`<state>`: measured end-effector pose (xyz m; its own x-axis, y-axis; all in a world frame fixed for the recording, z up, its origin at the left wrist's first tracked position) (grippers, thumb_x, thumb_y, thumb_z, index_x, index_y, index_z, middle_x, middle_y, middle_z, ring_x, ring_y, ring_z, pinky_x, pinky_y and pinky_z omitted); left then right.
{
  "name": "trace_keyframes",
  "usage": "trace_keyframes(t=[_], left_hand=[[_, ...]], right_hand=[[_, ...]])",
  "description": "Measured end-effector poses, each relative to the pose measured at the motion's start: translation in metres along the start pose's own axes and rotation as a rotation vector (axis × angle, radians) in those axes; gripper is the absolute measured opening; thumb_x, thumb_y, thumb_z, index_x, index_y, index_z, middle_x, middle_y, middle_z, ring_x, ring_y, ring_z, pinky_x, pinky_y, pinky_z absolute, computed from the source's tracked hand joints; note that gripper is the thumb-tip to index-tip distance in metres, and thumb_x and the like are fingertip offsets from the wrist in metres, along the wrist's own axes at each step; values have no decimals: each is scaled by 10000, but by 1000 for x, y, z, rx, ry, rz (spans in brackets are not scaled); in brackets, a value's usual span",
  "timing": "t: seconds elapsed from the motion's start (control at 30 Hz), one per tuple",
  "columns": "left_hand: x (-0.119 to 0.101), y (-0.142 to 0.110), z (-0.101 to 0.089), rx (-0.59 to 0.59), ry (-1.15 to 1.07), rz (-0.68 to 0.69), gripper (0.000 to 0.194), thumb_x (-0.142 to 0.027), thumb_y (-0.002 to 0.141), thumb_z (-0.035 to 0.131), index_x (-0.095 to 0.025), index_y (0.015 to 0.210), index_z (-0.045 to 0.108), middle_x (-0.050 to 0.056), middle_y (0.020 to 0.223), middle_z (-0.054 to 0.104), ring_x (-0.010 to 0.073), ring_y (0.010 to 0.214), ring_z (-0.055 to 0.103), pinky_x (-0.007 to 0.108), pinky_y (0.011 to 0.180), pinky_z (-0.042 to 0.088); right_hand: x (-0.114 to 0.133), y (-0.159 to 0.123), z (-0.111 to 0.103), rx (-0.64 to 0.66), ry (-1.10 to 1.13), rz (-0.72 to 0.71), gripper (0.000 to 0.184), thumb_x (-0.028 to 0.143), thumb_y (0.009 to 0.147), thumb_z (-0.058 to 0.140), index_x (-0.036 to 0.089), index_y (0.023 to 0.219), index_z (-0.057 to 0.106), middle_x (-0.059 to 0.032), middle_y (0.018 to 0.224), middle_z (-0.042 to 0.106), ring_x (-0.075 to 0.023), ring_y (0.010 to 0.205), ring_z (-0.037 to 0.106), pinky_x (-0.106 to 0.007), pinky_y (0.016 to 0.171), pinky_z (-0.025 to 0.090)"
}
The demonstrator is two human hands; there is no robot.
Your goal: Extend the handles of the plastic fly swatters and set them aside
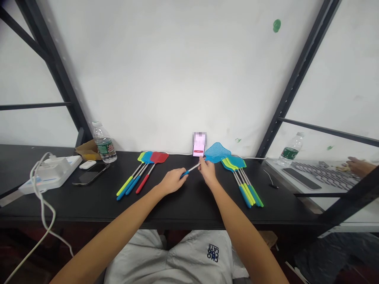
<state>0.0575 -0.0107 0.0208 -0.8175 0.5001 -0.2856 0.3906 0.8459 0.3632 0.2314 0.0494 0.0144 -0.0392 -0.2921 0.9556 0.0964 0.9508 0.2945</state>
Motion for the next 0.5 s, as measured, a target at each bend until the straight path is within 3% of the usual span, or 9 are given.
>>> trace_keyframes(t=[0.2, 0.5], left_hand=[[2, 2, -1, -9, -9, -17, 231, -354, 971, 372, -216, 996, 556, 63, 940, 665, 202, 885, 630, 283, 743, 442], [4, 2, -1, 17, 3, -55, 231, -359, 962, 395, -212, 965, 573, 72, 950, 666, 208, 908, 627, 287, 755, 444]], right_hand=[[-1, 0, 2, -12, 168, 63, 431, 597, 785, 594, 197, 651, 502, 32, 455, 428, -83, 385, 343, -227, 360, 237], [1, 5, -10, -119, 202, 71, 402, 560, 794, 584, 196, 644, 501, 29, 465, 430, -77, 372, 329, -229, 353, 226]])
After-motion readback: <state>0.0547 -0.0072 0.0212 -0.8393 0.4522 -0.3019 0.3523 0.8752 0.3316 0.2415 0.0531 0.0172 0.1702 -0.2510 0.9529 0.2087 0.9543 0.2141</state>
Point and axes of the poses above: each hand's wrist, its own y-axis towards the middle knuckle, its own z-axis out of the palm, x = y × z, the point moved 2 cm from there along y, towards the middle knuckle
